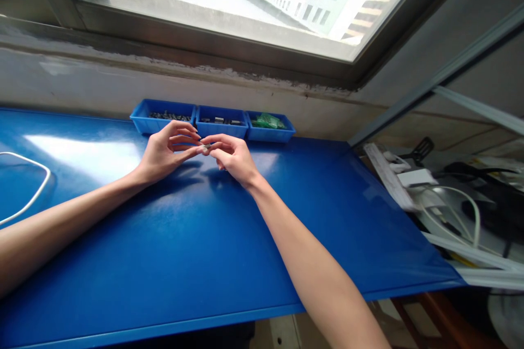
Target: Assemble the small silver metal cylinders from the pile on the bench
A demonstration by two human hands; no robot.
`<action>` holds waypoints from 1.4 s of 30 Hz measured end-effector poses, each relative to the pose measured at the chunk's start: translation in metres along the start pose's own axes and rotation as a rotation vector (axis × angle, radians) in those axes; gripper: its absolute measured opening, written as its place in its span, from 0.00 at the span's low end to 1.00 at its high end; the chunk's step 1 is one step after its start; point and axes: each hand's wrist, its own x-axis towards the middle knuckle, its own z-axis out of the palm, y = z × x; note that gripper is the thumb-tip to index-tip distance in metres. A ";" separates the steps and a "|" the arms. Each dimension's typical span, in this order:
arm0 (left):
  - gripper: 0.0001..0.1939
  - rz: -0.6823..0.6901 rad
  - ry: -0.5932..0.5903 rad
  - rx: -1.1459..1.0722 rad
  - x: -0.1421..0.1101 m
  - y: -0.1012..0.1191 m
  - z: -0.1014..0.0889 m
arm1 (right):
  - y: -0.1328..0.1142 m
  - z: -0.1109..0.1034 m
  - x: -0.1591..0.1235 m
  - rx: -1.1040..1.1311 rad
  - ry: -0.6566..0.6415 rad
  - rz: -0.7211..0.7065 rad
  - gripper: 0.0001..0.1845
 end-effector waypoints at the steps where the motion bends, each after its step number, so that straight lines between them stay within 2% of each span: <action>1: 0.24 0.004 -0.005 0.038 0.001 -0.001 0.000 | 0.001 -0.003 0.002 0.012 0.043 0.005 0.18; 4: 0.17 0.085 -0.055 0.253 0.003 -0.003 0.001 | 0.003 -0.012 0.010 0.020 0.176 0.000 0.24; 6: 0.16 0.198 -0.171 0.407 0.004 -0.005 0.002 | 0.005 -0.018 0.016 0.008 0.228 -0.023 0.28; 9: 0.19 0.333 -0.386 0.538 0.002 -0.007 0.004 | 0.010 -0.023 0.022 -0.011 0.246 -0.058 0.33; 13: 0.23 0.353 -0.557 0.622 -0.001 -0.008 0.005 | 0.016 -0.023 0.024 -0.047 0.214 -0.090 0.37; 16: 0.23 0.343 -0.584 0.635 -0.002 -0.009 0.005 | 0.016 -0.021 0.022 -0.081 0.190 -0.109 0.36; 22: 0.21 0.379 -0.488 0.670 -0.002 -0.005 0.004 | 0.013 -0.018 0.014 -0.100 0.171 -0.111 0.31; 25: 0.25 0.398 -0.582 0.702 -0.003 -0.002 0.004 | 0.013 -0.017 0.012 -0.094 0.160 -0.112 0.30; 28: 0.25 0.397 -0.696 0.697 -0.003 -0.001 0.004 | 0.012 -0.016 0.011 -0.102 0.163 -0.106 0.29; 30: 0.23 0.415 -0.655 0.696 -0.004 -0.002 0.005 | 0.012 -0.016 0.010 -0.099 0.163 -0.101 0.29; 33: 0.19 0.437 -0.504 0.700 -0.004 -0.006 0.005 | 0.011 -0.015 0.009 -0.088 0.163 -0.096 0.29; 36: 0.15 0.402 -0.417 0.686 -0.004 -0.011 0.005 | 0.011 -0.014 0.009 -0.074 0.164 -0.100 0.28; 39: 0.14 0.327 -0.354 0.622 -0.002 -0.013 0.004 | 0.012 -0.014 0.008 -0.081 0.155 -0.096 0.27; 42: 0.14 0.142 -0.251 0.386 0.001 -0.011 0.001 | 0.012 -0.014 0.008 -0.100 0.161 -0.092 0.26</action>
